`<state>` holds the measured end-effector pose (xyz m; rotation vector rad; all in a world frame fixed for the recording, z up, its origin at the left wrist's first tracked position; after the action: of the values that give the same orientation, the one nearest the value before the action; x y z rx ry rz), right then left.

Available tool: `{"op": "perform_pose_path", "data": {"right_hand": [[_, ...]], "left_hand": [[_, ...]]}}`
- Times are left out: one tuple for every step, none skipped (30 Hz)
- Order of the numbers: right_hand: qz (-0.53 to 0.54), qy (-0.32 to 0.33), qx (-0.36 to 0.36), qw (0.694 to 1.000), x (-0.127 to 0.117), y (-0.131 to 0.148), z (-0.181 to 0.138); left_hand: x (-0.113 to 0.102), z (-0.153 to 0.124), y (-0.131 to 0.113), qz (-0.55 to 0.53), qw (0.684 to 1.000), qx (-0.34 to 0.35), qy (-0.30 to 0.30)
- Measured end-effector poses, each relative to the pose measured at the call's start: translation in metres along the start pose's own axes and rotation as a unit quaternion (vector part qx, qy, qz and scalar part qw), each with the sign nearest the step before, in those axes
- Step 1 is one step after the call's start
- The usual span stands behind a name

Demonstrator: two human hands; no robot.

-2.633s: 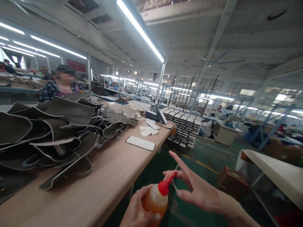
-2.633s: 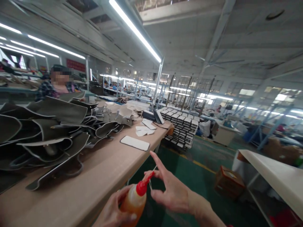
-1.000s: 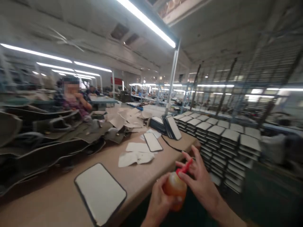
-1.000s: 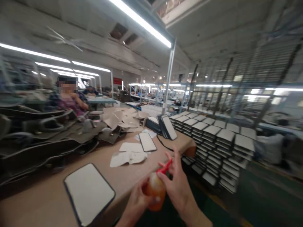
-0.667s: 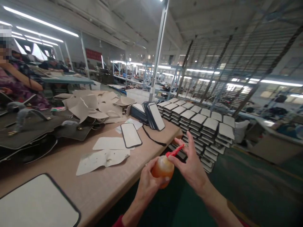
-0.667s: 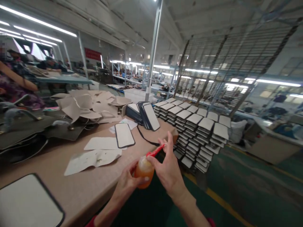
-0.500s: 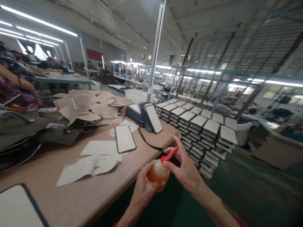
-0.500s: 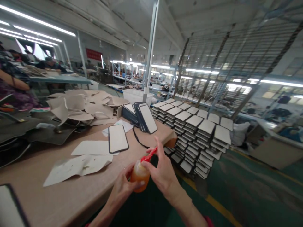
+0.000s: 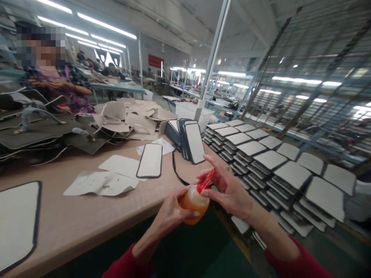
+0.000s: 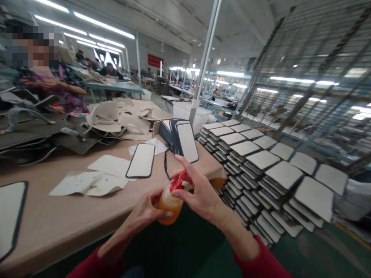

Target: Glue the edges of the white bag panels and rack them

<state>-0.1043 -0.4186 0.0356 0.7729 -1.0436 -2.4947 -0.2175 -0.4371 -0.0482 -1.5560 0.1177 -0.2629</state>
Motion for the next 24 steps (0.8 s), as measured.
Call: {"op": "perform_pose_path", "data": {"right_hand": [[0.022, 0.003, 0.000, 1.000, -0.004, -0.006, 0.001], [0.042, 0.007, 0.002, 0.999, -0.007, -0.012, 0.002], [0.060, 0.012, 0.004, 0.998, -0.010, -0.018, 0.005], [0.071, 0.016, 0.004, 0.997, -0.013, -0.025, 0.009], [0.074, 0.018, 0.001, 0.997, -0.016, -0.032, 0.015], [0.068, 0.016, -0.007, 0.998, -0.020, -0.038, 0.022], [0.054, 0.009, -0.019, 0.998, -0.024, -0.044, 0.031], [0.031, 0.000, -0.032, 0.999, -0.029, -0.051, 0.040], [-0.003, -0.010, -0.044, 0.999, -0.034, -0.057, 0.050], [-0.046, -0.019, -0.051, 0.997, -0.039, -0.064, 0.061], [-0.096, -0.025, -0.056, 0.994, -0.044, -0.071, 0.072], [-0.148, -0.028, -0.059, 0.987, -0.048, -0.078, 0.084], [-0.198, -0.027, -0.059, 0.978, -0.052, -0.084, 0.096], [-0.239, -0.024, -0.055, 0.969, -0.055, -0.091, 0.108], [-0.270, -0.022, -0.045, 0.961, -0.058, -0.097, 0.120], [-0.292, -0.022, -0.031, 0.956, -0.062, -0.105, 0.131], [-0.305, -0.023, -0.012, 0.952, -0.065, -0.112, 0.142], [-0.314, -0.027, 0.008, 0.949, -0.068, -0.120, 0.151], [-0.323, -0.029, 0.024, 0.946, -0.070, -0.127, 0.159], [-0.335, -0.030, 0.034, 0.941, -0.072, -0.134, 0.167], [-0.350, -0.029, 0.038, 0.935, -0.074, -0.140, 0.173], [-0.367, -0.022, 0.036, 0.929, -0.074, -0.146, 0.180], [-0.383, -0.011, 0.031, 0.923, -0.074, -0.152, 0.186], [-0.396, 0.003, 0.025, 0.918, -0.074, -0.157, 0.191]], "left_hand": [[0.002, 0.007, 0.003, -0.011, 1.000, -0.008, 0.019], [0.003, 0.014, 0.005, -0.018, 0.999, -0.019, 0.035], [0.004, 0.022, 0.007, -0.025, 0.998, -0.030, 0.050], [0.003, 0.030, 0.008, -0.031, 0.997, -0.039, 0.061], [0.002, 0.039, 0.007, -0.035, 0.996, -0.045, 0.065], [-0.001, 0.048, 0.005, -0.033, 0.997, -0.043, 0.058], [-0.007, 0.059, 0.003, -0.024, 0.999, -0.032, 0.036], [-0.016, 0.070, -0.001, -0.007, 1.000, -0.017, -0.003], [-0.026, 0.081, -0.004, 0.018, 0.998, 0.001, -0.053], [-0.037, 0.091, -0.007, 0.047, 0.993, 0.017, -0.109], [-0.049, 0.101, -0.009, 0.075, 0.983, 0.031, -0.164], [-0.059, 0.111, -0.011, 0.099, 0.972, 0.042, -0.210], [-0.068, 0.121, -0.012, 0.117, 0.962, 0.050, -0.241], [-0.075, 0.131, -0.012, 0.128, 0.956, 0.056, -0.259], [-0.081, 0.141, -0.012, 0.130, 0.954, 0.059, -0.265], [-0.087, 0.151, -0.011, 0.127, 0.954, 0.057, -0.266], [-0.092, 0.160, -0.010, 0.121, 0.955, 0.054, -0.265], [-0.098, 0.167, -0.009, 0.113, 0.955, 0.050, -0.268], [-0.105, 0.174, -0.009, 0.106, 0.954, 0.047, -0.276], [-0.111, 0.179, -0.009, 0.100, 0.952, 0.046, -0.285], [-0.118, 0.184, -0.009, 0.097, 0.949, 0.044, -0.296], [-0.125, 0.187, -0.008, 0.094, 0.946, 0.043, -0.308], [-0.130, 0.191, -0.008, 0.092, 0.943, 0.042, -0.318], [-0.136, 0.194, -0.008, 0.090, 0.940, 0.042, -0.327]]}}
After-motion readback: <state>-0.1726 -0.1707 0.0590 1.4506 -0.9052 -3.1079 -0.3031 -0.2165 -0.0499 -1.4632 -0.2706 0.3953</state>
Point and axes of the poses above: each hand's wrist, its own z-axis towards the middle knuckle, its own x-axis out of the palm, y = z × x, the point moved 8 cm from there along z, towards the middle knuckle, and after that the axes turned 11 degrees about -x, right-handed, at the moved point
